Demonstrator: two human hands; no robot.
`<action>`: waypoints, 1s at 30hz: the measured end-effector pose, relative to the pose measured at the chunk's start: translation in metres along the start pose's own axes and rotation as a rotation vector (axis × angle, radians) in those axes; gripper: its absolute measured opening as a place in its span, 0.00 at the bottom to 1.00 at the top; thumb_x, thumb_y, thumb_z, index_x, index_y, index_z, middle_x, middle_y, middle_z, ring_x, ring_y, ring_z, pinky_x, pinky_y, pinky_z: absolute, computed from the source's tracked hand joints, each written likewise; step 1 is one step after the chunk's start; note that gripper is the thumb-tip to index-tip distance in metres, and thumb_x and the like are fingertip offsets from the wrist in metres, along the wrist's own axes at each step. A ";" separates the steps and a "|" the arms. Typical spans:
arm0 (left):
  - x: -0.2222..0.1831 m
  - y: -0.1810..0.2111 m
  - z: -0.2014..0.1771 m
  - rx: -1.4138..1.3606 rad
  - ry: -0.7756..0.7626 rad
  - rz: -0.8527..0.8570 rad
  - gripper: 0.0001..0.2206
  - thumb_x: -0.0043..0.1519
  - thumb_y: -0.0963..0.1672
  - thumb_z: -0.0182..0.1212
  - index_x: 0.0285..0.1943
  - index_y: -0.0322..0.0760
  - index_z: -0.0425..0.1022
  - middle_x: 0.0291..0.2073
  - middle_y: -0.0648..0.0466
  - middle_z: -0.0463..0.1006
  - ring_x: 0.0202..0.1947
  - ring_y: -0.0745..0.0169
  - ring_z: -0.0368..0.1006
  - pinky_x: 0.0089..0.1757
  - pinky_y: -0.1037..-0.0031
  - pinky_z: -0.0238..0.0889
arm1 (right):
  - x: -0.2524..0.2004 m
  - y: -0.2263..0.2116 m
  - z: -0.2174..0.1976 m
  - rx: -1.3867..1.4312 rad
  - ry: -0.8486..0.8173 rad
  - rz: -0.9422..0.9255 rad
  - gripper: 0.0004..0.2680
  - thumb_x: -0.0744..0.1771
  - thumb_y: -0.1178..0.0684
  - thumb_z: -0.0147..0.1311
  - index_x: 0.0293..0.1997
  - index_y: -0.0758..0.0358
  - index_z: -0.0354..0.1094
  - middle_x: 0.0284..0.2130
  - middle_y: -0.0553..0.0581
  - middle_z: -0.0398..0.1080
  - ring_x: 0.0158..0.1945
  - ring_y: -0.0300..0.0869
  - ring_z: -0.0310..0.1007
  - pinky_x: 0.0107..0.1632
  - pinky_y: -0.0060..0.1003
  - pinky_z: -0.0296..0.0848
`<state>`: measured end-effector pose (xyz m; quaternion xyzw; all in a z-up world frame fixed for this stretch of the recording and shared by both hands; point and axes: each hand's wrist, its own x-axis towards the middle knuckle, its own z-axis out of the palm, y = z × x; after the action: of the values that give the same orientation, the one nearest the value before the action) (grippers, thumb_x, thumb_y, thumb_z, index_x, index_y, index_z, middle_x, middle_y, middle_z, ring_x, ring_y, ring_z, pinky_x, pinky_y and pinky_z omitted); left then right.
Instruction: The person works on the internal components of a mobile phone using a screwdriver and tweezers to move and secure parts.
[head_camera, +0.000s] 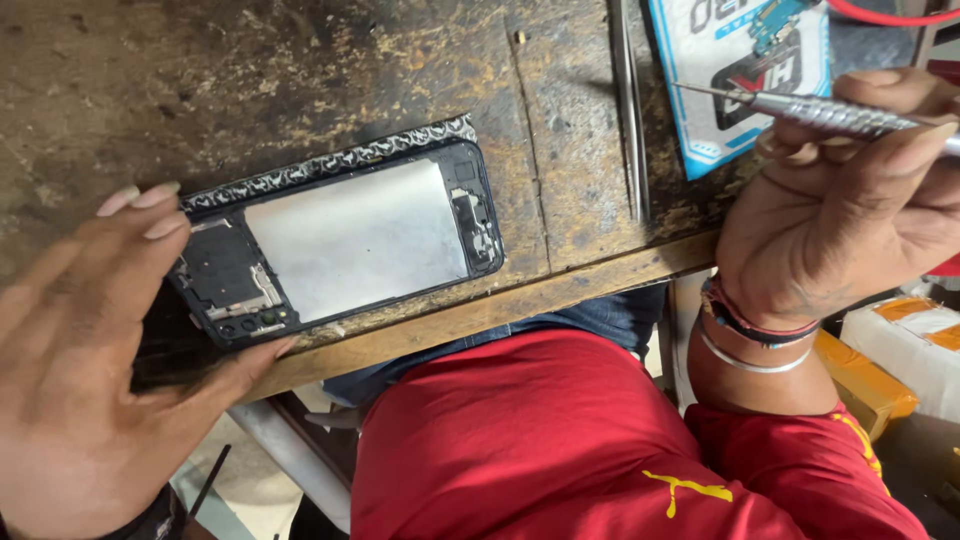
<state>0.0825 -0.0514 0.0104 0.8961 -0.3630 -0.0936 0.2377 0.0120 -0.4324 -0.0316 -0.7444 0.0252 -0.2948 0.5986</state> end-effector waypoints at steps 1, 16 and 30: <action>0.000 0.004 0.000 0.035 -0.004 -0.019 0.41 0.40 0.47 0.80 0.61 0.18 0.66 0.54 0.26 0.75 0.57 0.28 0.74 0.59 0.49 0.68 | -0.001 -0.001 -0.001 -0.001 0.004 0.001 0.13 0.76 0.62 0.57 0.57 0.66 0.48 0.42 0.63 0.70 0.49 0.48 0.82 0.51 0.38 0.85; 0.025 0.028 -0.013 -0.062 0.221 -0.149 0.20 0.57 0.47 0.74 0.55 0.33 0.79 0.50 0.44 0.81 0.47 0.48 0.80 0.44 0.65 0.73 | -0.006 -0.003 0.004 0.008 0.006 0.021 0.14 0.76 0.62 0.56 0.58 0.66 0.47 0.42 0.64 0.71 0.48 0.48 0.82 0.51 0.39 0.84; 0.114 0.009 0.015 0.051 0.220 0.009 0.06 0.66 0.46 0.69 0.45 0.41 0.81 0.38 0.53 0.80 0.38 0.51 0.77 0.41 0.60 0.69 | -0.001 -0.009 0.008 -0.008 -0.012 -0.004 0.14 0.76 0.62 0.55 0.60 0.66 0.46 0.42 0.65 0.71 0.48 0.48 0.82 0.51 0.39 0.84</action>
<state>0.1538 -0.1415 0.0022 0.9052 -0.3408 0.0156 0.2534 0.0119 -0.4220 -0.0249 -0.7486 0.0214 -0.2916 0.5950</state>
